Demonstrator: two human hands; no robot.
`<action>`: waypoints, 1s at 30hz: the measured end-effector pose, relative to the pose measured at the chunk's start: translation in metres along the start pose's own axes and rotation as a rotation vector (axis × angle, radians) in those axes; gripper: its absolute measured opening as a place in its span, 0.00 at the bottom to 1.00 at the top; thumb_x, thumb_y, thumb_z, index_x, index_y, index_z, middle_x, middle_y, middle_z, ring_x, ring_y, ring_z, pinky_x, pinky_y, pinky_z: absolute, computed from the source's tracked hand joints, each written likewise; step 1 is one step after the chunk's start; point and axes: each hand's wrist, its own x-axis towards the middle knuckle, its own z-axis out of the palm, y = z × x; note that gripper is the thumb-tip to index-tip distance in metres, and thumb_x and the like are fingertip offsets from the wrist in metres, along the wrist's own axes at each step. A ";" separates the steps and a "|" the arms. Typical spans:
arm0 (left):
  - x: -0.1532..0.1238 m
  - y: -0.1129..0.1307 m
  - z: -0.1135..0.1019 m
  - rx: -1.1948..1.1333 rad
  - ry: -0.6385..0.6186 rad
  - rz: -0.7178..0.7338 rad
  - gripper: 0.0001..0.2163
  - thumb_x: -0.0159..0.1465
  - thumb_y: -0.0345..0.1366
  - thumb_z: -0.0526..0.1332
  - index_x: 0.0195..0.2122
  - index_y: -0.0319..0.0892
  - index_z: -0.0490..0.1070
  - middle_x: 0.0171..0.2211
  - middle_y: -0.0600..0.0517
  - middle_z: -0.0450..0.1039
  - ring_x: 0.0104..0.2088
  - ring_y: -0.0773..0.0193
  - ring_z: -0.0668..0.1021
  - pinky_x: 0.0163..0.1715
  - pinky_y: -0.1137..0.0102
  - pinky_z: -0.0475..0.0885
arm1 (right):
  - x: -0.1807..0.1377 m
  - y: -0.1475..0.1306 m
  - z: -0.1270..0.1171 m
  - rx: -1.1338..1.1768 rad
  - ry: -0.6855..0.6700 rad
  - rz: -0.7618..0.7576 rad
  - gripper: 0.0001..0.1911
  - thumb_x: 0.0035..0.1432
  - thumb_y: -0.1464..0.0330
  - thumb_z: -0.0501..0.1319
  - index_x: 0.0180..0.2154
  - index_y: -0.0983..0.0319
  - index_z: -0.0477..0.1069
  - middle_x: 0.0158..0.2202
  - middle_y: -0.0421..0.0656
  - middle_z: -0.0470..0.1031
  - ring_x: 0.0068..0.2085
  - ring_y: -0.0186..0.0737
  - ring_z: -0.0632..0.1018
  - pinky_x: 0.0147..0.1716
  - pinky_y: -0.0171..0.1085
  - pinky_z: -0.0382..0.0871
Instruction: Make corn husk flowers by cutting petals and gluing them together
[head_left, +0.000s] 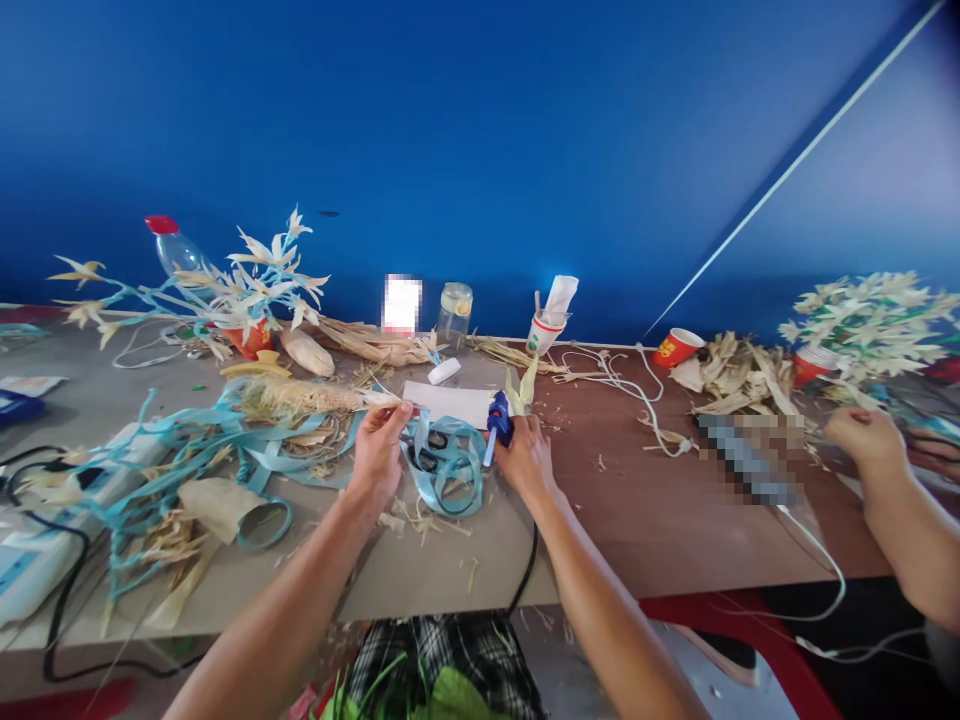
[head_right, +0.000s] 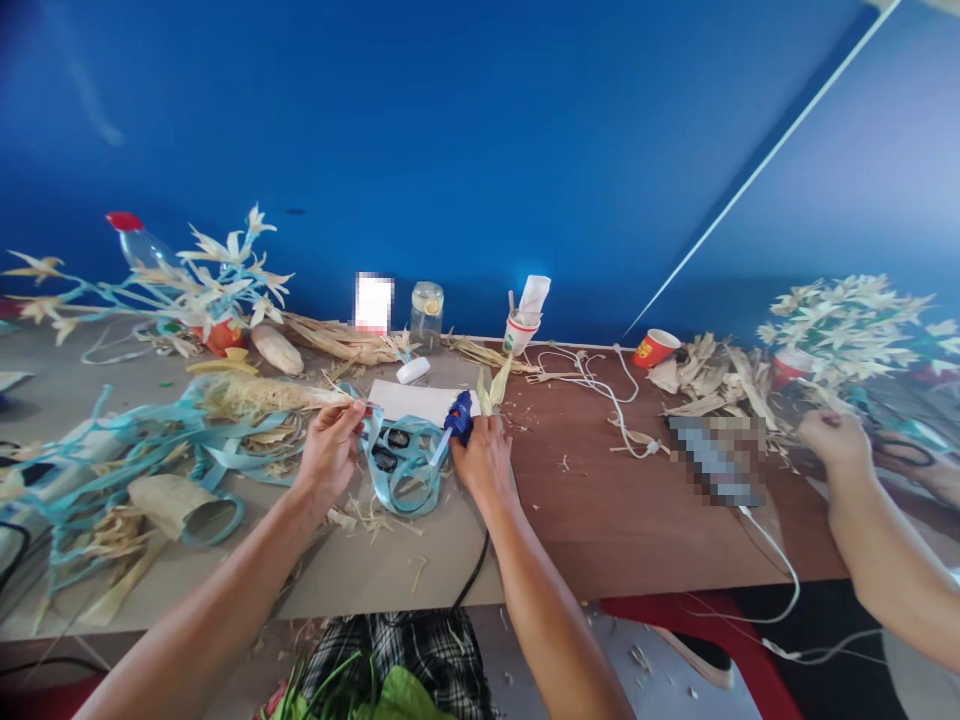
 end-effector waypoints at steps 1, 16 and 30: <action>0.000 0.000 0.000 -0.001 -0.011 -0.008 0.12 0.42 0.40 0.71 0.24 0.41 0.73 0.23 0.53 0.73 0.25 0.69 0.72 0.28 0.73 0.65 | 0.000 0.002 0.001 -0.024 -0.020 0.019 0.16 0.55 0.61 0.57 0.43 0.64 0.67 0.42 0.54 0.69 0.44 0.52 0.71 0.42 0.48 0.64; -0.012 -0.007 0.003 0.093 -0.246 -0.019 0.08 0.48 0.37 0.70 0.26 0.40 0.76 0.26 0.52 0.76 0.27 0.67 0.75 0.32 0.71 0.69 | -0.002 -0.030 -0.008 1.130 -0.267 -0.007 0.20 0.56 0.52 0.56 0.34 0.63 0.73 0.30 0.43 0.73 0.32 0.37 0.72 0.33 0.35 0.65; -0.016 -0.011 0.006 0.391 -0.386 0.069 0.08 0.52 0.39 0.66 0.26 0.39 0.76 0.27 0.50 0.76 0.30 0.65 0.75 0.33 0.70 0.69 | -0.004 -0.038 -0.009 1.390 -0.479 0.107 0.19 0.51 0.55 0.61 0.21 0.64 0.67 0.21 0.37 0.66 0.24 0.29 0.65 0.27 0.33 0.60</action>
